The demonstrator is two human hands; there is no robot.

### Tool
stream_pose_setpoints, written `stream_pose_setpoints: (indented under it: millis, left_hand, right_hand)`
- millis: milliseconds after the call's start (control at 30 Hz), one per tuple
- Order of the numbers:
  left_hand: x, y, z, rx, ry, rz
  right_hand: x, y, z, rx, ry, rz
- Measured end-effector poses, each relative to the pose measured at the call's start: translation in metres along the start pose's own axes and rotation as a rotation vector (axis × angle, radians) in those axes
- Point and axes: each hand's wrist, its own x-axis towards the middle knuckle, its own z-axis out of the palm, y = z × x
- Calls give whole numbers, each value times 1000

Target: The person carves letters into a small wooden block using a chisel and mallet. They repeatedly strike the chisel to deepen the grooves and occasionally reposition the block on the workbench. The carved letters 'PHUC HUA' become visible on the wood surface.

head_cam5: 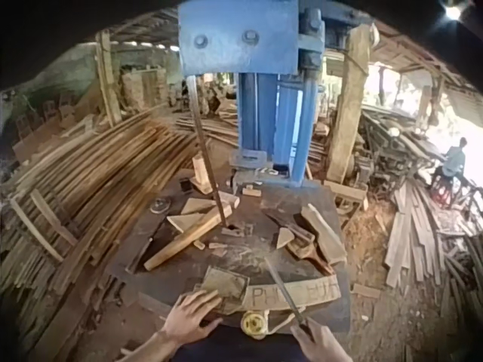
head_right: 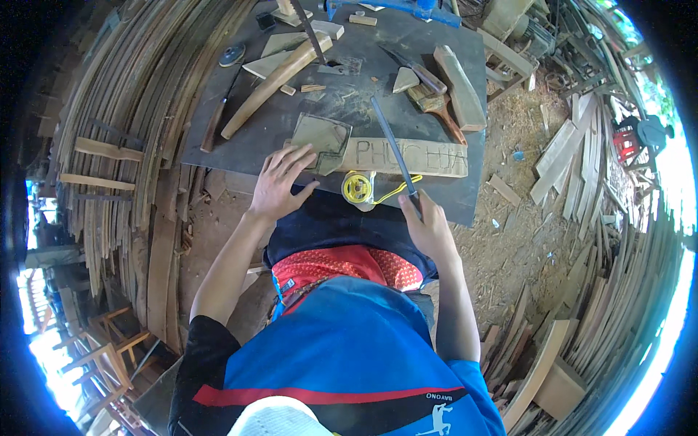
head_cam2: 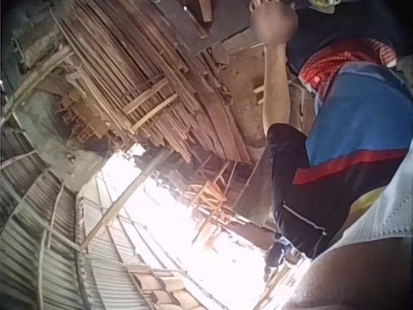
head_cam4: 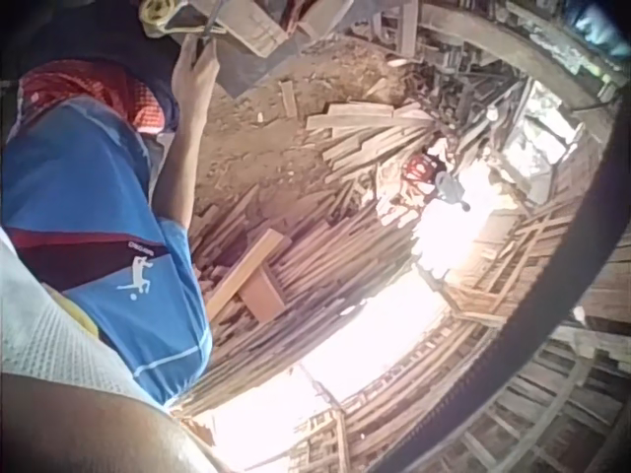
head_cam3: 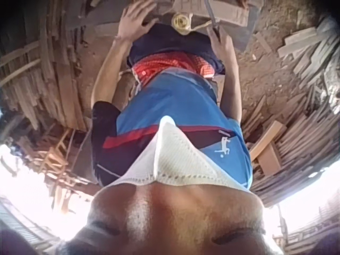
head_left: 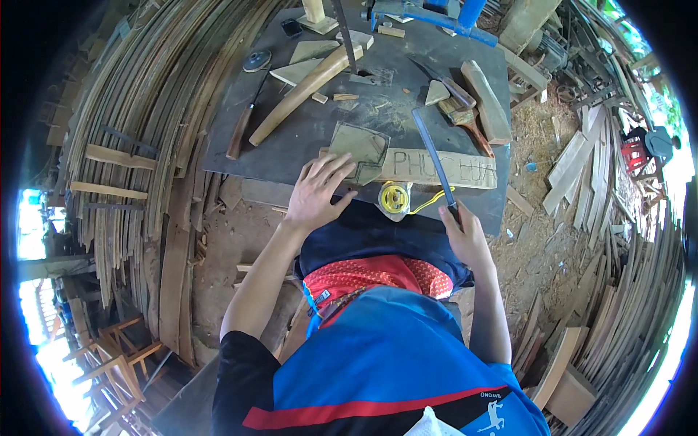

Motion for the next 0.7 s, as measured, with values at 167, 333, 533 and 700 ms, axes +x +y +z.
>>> stream_pose_setpoints:
  millis: [167, 333, 533, 700]
  left_hand:
    - [2, 1, 0, -79, 69, -58]
    - [28, -13, 10, -73, 249, -217]
    - [47, -18, 21, 2, 221, -331]
    - [26, 7, 8, 3, 134, -288]
  right_hand:
    - [-6, -6, 12, -45, -56, -55]
    - [-9, -7, 18, -42, -94, -64]
    - [-15, -11, 15, -73, -101, -7]
    - [-18, -7, 9, -130, -116, 78]
